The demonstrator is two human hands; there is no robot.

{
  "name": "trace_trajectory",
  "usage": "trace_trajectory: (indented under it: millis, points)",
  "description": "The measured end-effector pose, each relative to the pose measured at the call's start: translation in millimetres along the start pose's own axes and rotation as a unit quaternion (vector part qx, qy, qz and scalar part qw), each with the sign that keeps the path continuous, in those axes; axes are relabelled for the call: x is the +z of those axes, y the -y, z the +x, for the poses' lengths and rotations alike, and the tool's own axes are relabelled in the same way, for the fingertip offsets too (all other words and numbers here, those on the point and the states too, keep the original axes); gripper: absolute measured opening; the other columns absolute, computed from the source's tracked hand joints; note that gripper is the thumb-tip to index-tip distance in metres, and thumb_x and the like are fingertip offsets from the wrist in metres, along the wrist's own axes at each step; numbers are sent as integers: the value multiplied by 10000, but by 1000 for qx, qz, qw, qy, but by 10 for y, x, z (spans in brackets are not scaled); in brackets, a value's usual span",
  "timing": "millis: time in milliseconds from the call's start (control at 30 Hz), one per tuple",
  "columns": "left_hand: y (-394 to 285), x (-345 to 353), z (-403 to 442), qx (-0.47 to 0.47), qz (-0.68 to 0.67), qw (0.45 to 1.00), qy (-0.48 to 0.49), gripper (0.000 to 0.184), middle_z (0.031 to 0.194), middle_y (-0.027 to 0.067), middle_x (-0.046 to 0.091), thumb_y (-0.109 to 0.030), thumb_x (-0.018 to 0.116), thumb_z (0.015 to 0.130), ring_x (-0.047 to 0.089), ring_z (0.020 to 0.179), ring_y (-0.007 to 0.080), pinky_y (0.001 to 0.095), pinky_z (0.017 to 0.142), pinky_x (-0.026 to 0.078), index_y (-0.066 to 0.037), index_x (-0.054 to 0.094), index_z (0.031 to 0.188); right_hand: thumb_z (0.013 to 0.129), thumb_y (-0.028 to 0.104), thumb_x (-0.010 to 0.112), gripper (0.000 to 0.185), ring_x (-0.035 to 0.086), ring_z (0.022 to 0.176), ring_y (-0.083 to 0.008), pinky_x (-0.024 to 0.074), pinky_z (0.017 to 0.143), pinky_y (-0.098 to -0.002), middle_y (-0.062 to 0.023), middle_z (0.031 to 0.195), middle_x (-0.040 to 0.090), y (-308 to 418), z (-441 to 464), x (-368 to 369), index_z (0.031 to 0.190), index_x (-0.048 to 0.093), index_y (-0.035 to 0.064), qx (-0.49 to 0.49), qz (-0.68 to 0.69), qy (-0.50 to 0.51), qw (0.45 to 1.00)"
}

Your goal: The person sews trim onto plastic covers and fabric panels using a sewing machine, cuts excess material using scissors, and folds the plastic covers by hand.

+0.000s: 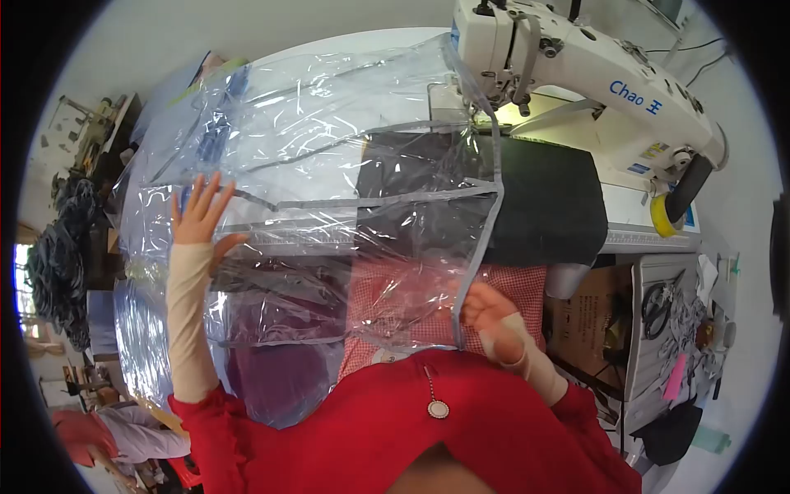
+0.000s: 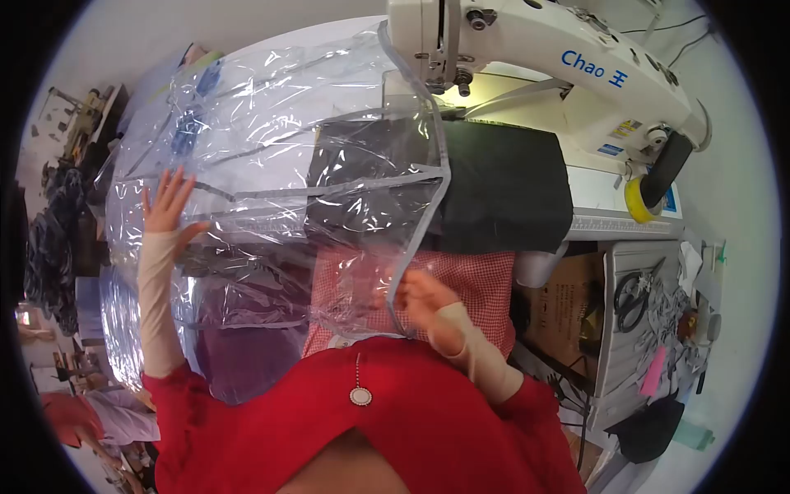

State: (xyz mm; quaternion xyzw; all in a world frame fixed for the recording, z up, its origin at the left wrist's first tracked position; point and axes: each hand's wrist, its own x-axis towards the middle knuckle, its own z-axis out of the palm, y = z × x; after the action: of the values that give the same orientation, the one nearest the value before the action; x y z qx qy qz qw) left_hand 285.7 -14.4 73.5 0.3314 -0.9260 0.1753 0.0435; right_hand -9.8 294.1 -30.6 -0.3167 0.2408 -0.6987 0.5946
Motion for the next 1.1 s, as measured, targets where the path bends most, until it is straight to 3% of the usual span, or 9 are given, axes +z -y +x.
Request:
trace_trajectory:
  millis: [67, 100, 267, 367, 533, 833, 900, 1000, 1100]
  points:
    - [4, 381, 92, -32, -20, 999, 39, 758, 1235, 16, 512, -297, 714, 676, 434, 1188, 208, 498, 1058, 160, -249, 378, 1354, 771, 213, 701, 745, 473, 1156, -251, 361, 985, -364, -165, 1277, 458, 170, 27, 186, 1340, 286, -32, 159, -133, -33, 978]
    - [92, 581, 95, -74, -53, 992, 88, 716, 1163, 12, 547, -335, 691, 697, 483, 1117, 200, 495, 1038, 192, -261, 394, 1344, 728, 125, 736, 768, 448, 1181, -247, 344, 999, -372, -149, 1305, 435, 65, -7, 122, 1351, 305, 2, 142, -163, -6, 976]
    - [547, 778, -67, -90, -76, 992, -54, 204, 820, -2, 603, -288, 618, 795, 558, 808, 176, 383, 899, 299, -197, 668, 970, 793, 255, 688, 584, 398, 1240, -298, 288, 1043, -392, -133, 1311, 440, -169, -89, -137, 1270, 429, 40, 120, -467, 107, 869]
    - [756, 602, -230, -145, -161, 973, -80, 191, 768, 33, 588, -261, 595, 813, 550, 743, 197, 340, 839, 337, -90, 661, 870, 760, 269, 690, 546, 361, 1261, -289, 254, 1050, -469, -109, 1325, 420, -294, -115, -266, 1245, 484, 126, -4, -563, 120, 818]
    - [1035, 640, -470, -151, -435, 874, -153, 147, 733, 53, 560, -134, 595, 834, 505, 725, 162, 274, 698, 373, 4, 645, 842, 741, 245, 675, 507, 368, 1248, -274, 219, 1061, -474, -87, 1291, 431, -478, 87, -288, 1211, 516, 143, -2, -623, 140, 769]
    - [1108, 675, -522, -197, -479, 834, -191, 134, 744, -2, 520, -124, 619, 831, 442, 709, 86, 232, 669, 350, 5, 640, 804, 667, 149, 644, 550, 416, 1215, -225, 202, 1053, -451, -56, 1214, 505, -1289, 277, -678, 1201, 513, 142, -204, -780, 74, 587]
    - [1029, 574, -493, -207, -473, 832, -201, 118, 748, 3, 534, -113, 626, 823, 448, 710, 88, 233, 668, 354, 2, 637, 803, 674, 122, 619, 530, 444, 1183, -223, 248, 1029, -420, -61, 1172, 529, -991, 300, -548, 1193, 514, 116, -186, -766, 98, 608]
    - [1003, 404, -498, -182, -153, 956, -173, 161, 769, 28, 585, -231, 627, 807, 532, 717, 159, 321, 816, 348, -76, 648, 846, 721, 70, 554, 411, 554, 1014, -236, 432, 861, -335, -86, 1015, 590, -600, 133, -420, 1129, 533, 39, -120, -692, 200, 683]
    - [977, 415, -550, -204, -48, 975, -74, 185, 769, 23, 585, -282, 599, 814, 553, 757, 179, 344, 897, 298, -101, 636, 826, 777, 62, 517, 264, 619, 800, -264, 520, 682, -338, -112, 887, 616, -153, -38, -134, 1031, 557, 6, -107, -615, 245, 742]
